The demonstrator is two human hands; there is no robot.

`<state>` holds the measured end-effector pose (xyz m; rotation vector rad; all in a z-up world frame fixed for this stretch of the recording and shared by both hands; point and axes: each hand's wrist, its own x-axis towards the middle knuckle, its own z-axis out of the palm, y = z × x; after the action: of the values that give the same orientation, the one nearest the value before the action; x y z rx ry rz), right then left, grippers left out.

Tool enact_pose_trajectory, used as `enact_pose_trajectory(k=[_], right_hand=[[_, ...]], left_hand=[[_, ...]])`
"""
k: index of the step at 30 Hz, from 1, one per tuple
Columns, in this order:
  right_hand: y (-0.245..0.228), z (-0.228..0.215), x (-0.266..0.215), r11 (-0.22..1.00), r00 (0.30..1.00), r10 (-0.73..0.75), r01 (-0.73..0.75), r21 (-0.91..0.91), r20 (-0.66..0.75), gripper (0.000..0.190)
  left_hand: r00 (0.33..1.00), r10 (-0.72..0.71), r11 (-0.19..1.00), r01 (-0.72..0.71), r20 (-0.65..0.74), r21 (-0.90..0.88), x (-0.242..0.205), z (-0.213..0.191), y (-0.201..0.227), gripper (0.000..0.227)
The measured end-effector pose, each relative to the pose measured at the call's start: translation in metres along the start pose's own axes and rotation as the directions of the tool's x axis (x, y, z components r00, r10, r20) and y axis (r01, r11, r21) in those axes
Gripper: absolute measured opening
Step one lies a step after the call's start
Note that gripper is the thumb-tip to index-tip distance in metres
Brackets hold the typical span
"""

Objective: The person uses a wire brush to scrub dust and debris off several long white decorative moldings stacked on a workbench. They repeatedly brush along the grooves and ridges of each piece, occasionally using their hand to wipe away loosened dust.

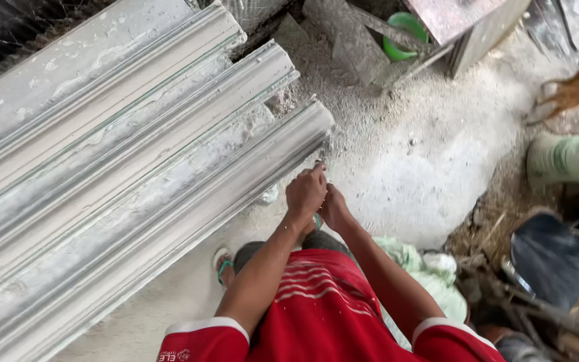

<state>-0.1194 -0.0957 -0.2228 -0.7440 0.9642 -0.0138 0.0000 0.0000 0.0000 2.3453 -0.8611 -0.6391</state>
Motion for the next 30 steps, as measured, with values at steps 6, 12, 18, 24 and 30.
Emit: enact_pose_trajectory(k=[6, 12, 18, 24, 30], right_hand=[[-0.138, 0.020, -0.030, 0.990, 0.997, 0.062, -0.056, 0.128, -0.041, 0.058], [-0.178, 0.041, -0.047, 0.967, 0.991, 0.135, -0.134, 0.215, 0.011, 0.058], [-0.181, 0.046, -0.020, 0.959, 0.991, 0.130, -0.133, 0.249, 0.030, 0.042], [-0.212, 0.057, 0.010, 0.970, 0.992, 0.120, -0.124, 0.209, 0.032, 0.043], [-0.201, 0.058, 0.059, 0.985, 0.993, 0.074, -0.088, 0.151, 0.095, 0.051]], left_hand=[[0.998, 0.002, 1.000, 0.000, -0.063, 0.020, 0.039, 0.037, 0.012, 0.035], [0.995, -0.097, 0.995, 0.097, -0.015, 0.024, -0.032, -0.009, -0.005, 0.035], [0.986, -0.120, 0.977, 0.098, -0.112, -0.190, -0.006, 0.022, 0.007, 0.037], [0.976, -0.052, 0.982, 0.011, -0.211, -0.191, -0.025, 0.016, 0.046, 0.055], [0.942, -0.325, 0.857, 0.256, -0.084, -0.447, -0.119, -0.026, 0.010, 0.045]])
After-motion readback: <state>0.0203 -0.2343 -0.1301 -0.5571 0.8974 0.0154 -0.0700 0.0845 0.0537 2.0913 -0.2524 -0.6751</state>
